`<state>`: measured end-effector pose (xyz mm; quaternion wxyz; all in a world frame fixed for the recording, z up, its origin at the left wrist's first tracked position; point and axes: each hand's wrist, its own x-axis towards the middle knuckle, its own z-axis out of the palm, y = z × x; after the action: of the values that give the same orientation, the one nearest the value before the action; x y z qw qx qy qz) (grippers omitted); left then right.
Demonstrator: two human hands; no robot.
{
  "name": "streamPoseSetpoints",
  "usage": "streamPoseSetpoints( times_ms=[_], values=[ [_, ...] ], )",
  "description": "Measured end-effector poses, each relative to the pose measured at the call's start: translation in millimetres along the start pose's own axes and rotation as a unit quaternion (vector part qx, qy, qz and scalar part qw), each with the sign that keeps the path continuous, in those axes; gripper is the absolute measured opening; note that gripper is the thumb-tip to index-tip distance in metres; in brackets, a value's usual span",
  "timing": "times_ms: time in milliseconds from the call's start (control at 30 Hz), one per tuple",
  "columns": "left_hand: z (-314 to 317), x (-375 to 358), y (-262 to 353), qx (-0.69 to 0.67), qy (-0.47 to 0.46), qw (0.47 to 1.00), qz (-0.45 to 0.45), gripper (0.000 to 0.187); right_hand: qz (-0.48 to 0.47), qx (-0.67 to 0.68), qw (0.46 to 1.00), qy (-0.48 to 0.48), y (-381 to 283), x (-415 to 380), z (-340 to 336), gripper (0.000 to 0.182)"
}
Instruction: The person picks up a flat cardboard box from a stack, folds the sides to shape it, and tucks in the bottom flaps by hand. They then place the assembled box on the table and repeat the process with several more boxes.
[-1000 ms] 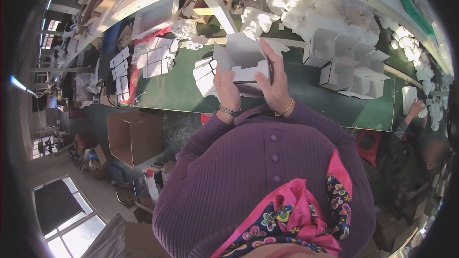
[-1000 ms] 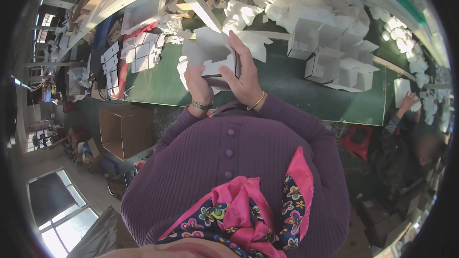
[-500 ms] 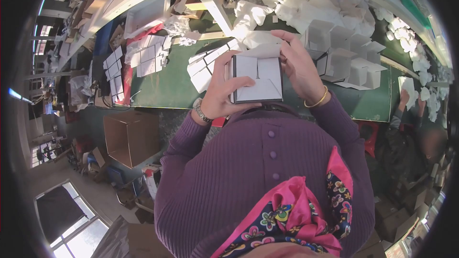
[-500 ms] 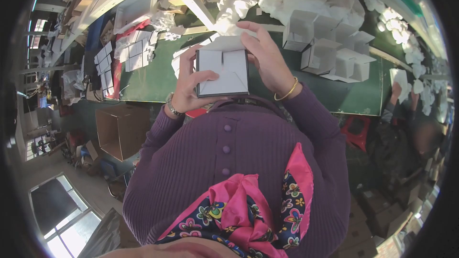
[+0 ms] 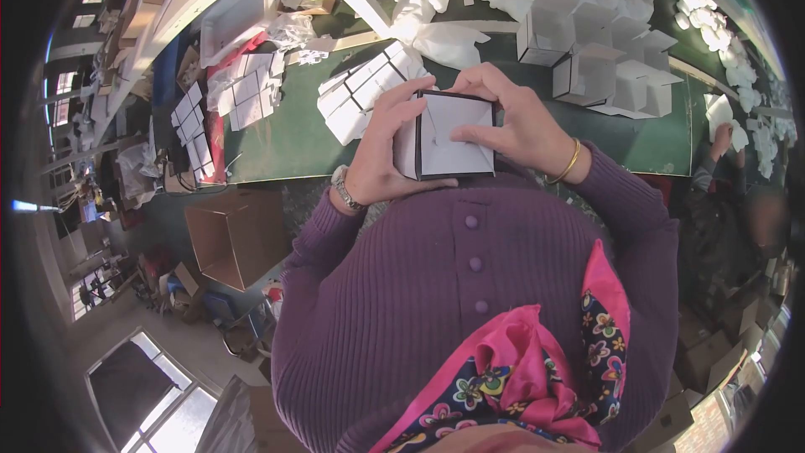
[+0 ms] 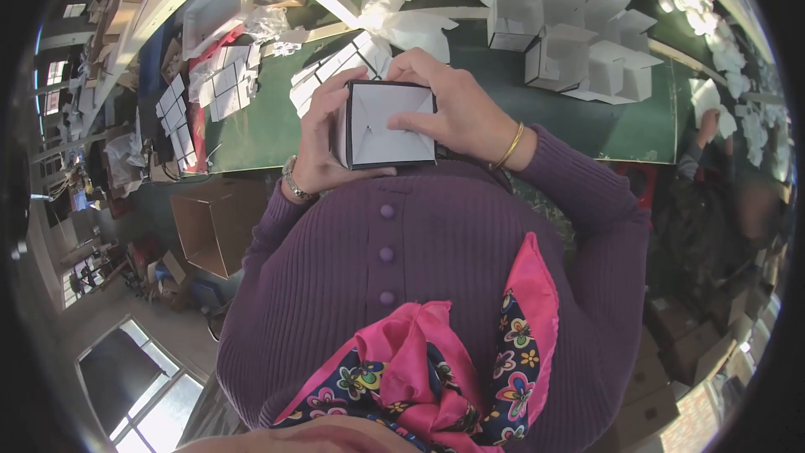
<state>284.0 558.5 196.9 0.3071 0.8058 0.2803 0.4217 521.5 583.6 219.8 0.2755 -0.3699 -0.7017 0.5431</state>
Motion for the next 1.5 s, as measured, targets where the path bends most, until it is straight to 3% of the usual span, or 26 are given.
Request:
streamPoseSetpoints(
  times_ms=[300,600,667,700,800,900,1000,1067,1100,1167,1200,1300,1400,1500],
  values=[
    [-3,3,15,0.049,-0.035,0.995,-0.082,0.111,-0.031,-0.081,0.996,0.031,3,4,4,0.040],
    [-5,4,7,0.071,0.006,0.989,-0.130,0.119,-0.027,-0.026,0.998,0.045,5,5,-2,0.045],
    [-15,0,-1,0.110,0.199,0.966,-0.123,0.115,-0.042,0.034,0.977,0.208,4,3,-7,0.035],
    [-19,-1,-6,0.113,0.245,0.956,-0.115,0.114,-0.047,0.043,0.965,0.253,3,1,-10,0.032],
    [-18,-7,-22,-0.121,0.388,0.901,-0.154,0.085,0.091,0.093,0.966,0.225,6,-12,-16,0.023],
    [5,-22,-40,-0.314,0.350,0.859,-0.200,0.085,0.134,0.188,0.955,0.186,13,-17,-1,0.054],
    [28,-31,-63,-0.359,0.293,0.850,-0.250,0.086,0.079,0.140,0.959,0.235,23,-19,4,0.061],
    [32,-28,-62,-0.235,0.259,0.880,-0.322,0.070,0.109,0.164,0.965,0.175,25,-18,0,0.028],
    [33,-26,-64,-0.203,0.251,0.883,-0.341,0.066,0.117,0.170,0.966,0.157,31,-18,0,0.023],
    [35,-21,-73,-0.136,0.103,0.897,-0.409,0.063,0.098,0.147,0.971,0.161,56,-19,4,0.014],
    [37,-25,-86,-0.119,0.067,0.895,-0.425,0.062,0.094,0.141,0.972,0.160,75,-21,3,0.013],
    [44,-62,-147,-0.061,0.029,0.886,-0.459,0.084,0.087,-0.158,0.970,0.166,152,-30,-7,0.015],
    [38,-108,-200,0.068,0.082,0.854,-0.509,0.065,0.136,-0.341,0.914,0.172,225,-52,-21,0.020],
    [22,-150,-236,0.192,0.095,0.830,-0.516,0.054,0.202,-0.385,0.885,0.168,278,-71,-39,0.024]
  ],
)
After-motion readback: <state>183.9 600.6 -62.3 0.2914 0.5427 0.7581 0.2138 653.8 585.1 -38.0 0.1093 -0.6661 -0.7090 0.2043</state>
